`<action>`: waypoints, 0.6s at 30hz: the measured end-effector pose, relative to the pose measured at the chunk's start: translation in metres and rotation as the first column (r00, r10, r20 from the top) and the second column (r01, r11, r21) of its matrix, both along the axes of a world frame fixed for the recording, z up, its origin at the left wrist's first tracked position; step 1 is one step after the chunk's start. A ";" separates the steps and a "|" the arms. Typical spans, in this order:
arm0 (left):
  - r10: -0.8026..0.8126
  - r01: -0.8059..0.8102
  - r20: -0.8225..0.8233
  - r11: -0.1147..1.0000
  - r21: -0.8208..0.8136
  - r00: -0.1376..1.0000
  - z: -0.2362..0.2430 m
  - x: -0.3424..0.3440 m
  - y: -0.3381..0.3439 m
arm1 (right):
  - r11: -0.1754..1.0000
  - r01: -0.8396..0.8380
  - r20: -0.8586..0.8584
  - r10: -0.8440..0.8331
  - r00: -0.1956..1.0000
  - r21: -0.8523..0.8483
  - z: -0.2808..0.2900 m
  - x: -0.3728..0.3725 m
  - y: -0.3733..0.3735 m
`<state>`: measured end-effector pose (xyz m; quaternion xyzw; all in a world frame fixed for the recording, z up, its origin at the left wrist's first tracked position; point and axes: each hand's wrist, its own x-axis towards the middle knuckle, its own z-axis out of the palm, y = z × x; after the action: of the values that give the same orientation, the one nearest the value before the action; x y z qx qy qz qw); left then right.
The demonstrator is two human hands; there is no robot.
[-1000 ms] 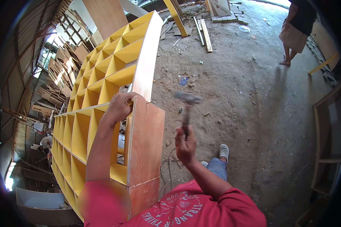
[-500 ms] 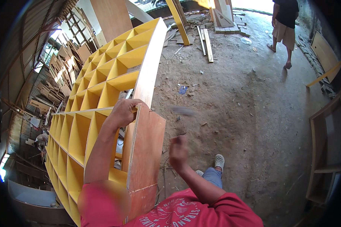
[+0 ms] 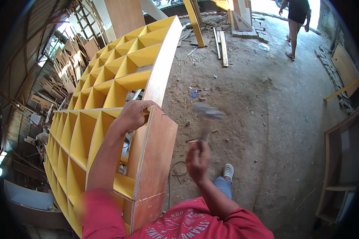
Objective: The person hammers nails into the wooden frame of a large yellow shelving unit using a hammer. The person hammers at various points along the edges of the plywood backing and sides to secure the structure.
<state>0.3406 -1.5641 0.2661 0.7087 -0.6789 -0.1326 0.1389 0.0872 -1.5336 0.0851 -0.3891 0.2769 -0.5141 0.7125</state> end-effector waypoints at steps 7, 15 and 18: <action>-0.025 0.024 0.041 0.999 0.030 0.999 0.006 -0.012 -0.010 | 0.988 -0.002 -0.163 -0.024 0.986 -0.155 -0.036 0.024 0.017; -0.043 0.043 0.053 0.999 0.005 0.998 0.008 -0.018 -0.009 | 0.970 0.241 0.184 -0.243 0.952 0.033 -0.014 0.019 0.011; -0.018 0.016 0.034 0.998 0.056 0.999 0.003 -0.012 -0.002 | 0.956 -0.176 -0.382 0.075 0.921 -0.236 -0.027 0.018 0.013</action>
<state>0.3286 -1.5659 0.2692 0.7087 -0.6832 -0.1401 0.1063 0.1055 -1.5201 0.0579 -0.5877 0.3086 -0.4172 0.6207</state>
